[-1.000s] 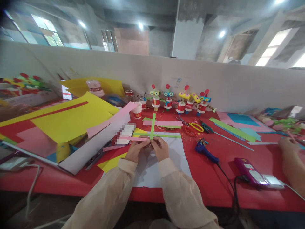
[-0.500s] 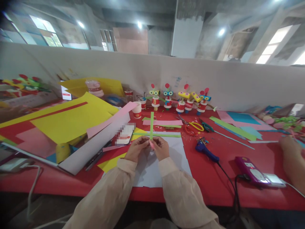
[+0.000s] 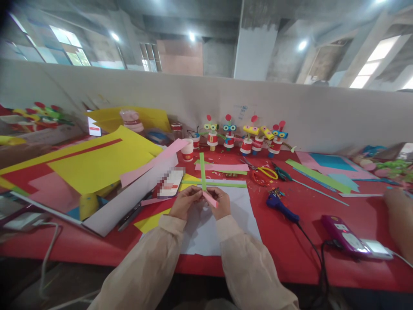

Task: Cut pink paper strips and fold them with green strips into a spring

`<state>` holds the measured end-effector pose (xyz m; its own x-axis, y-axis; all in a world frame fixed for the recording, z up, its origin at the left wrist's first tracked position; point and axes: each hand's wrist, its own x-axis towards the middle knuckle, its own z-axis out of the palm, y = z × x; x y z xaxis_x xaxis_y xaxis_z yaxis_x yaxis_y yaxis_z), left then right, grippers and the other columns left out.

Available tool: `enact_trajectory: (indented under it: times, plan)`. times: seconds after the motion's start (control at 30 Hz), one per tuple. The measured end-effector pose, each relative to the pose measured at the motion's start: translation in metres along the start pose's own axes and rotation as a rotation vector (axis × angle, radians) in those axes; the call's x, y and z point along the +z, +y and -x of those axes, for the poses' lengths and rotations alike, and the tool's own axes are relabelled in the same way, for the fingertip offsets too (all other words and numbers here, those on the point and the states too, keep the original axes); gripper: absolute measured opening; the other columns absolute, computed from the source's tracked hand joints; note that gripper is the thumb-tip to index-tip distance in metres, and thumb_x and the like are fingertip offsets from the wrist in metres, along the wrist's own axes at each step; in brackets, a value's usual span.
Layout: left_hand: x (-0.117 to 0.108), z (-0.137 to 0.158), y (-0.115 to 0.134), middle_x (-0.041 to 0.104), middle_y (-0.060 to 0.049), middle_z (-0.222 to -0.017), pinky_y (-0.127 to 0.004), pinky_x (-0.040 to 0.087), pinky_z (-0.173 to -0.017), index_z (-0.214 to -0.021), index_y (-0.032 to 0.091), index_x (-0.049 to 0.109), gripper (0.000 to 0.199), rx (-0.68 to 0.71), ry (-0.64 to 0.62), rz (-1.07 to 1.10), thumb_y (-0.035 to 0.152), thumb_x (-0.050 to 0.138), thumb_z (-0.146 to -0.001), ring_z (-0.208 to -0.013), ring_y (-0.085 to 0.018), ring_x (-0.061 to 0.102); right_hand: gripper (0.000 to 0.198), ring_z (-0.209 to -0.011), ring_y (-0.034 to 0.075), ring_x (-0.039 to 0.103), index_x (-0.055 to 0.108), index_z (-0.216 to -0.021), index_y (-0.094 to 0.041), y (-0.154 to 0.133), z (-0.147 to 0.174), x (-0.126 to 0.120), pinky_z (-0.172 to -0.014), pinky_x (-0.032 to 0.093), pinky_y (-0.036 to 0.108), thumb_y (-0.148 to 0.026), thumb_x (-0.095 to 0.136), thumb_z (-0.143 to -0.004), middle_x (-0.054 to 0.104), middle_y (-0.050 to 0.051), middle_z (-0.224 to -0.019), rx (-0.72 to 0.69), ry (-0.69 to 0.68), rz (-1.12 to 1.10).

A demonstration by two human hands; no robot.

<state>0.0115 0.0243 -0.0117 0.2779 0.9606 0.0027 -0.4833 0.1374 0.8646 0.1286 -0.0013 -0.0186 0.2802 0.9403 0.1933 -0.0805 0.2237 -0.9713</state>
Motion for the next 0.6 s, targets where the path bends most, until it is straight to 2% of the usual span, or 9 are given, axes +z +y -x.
enact_trajectory:
  times: [0.17, 0.27, 0.47, 0.6]
  plan:
    - [0.0, -0.001, 0.001, 0.063, 0.0, -0.057, -0.022, 0.044, -0.053, -0.067, 0.014, 0.066, 0.029, -0.009, 0.024, -0.009, 0.026, 0.083, -0.047, -0.051, -0.009, 0.054, 0.022, -0.049, 0.013, 0.052, 0.069, -0.076, -0.019, 0.007, -0.002, -0.004, -0.046, 0.043, 0.025, -0.036, 0.068, -0.062, 0.063, -0.001, -0.058, -0.018, -0.005, 0.108]
    - [-0.001, -0.001, 0.0, 0.065, -0.001, -0.061, -0.023, 0.045, -0.055, -0.071, 0.014, 0.067, 0.032, -0.021, 0.03, -0.005, 0.026, 0.083, -0.047, -0.052, -0.01, 0.056, 0.021, -0.053, 0.016, 0.056, 0.07, -0.079, -0.021, 0.007, -0.001, -0.003, -0.047, 0.046, 0.027, -0.035, 0.066, -0.065, 0.065, 0.001, -0.064, -0.037, -0.006, 0.11]
    - [0.0, -0.003, -0.001, 0.066, -0.002, -0.066, -0.025, 0.049, -0.061, -0.072, 0.014, 0.068, 0.03, -0.008, 0.082, -0.041, 0.027, 0.081, -0.049, -0.058, -0.011, 0.058, 0.021, -0.06, 0.018, 0.059, 0.07, -0.081, -0.021, -0.002, 0.006, 0.002, -0.053, 0.05, 0.029, -0.036, 0.064, -0.067, 0.066, 0.002, -0.063, -0.062, -0.034, 0.092]
    - [0.001, -0.003, -0.003, 0.066, -0.003, -0.068, -0.027, 0.049, -0.063, -0.075, 0.014, 0.068, 0.029, -0.016, 0.052, -0.016, 0.026, 0.08, -0.052, -0.06, -0.013, 0.059, 0.022, -0.054, 0.016, 0.055, 0.069, -0.075, -0.019, -0.001, 0.003, 0.002, -0.05, 0.048, 0.028, -0.039, 0.065, -0.067, 0.063, 0.001, -0.058, -0.021, 0.038, 0.083]
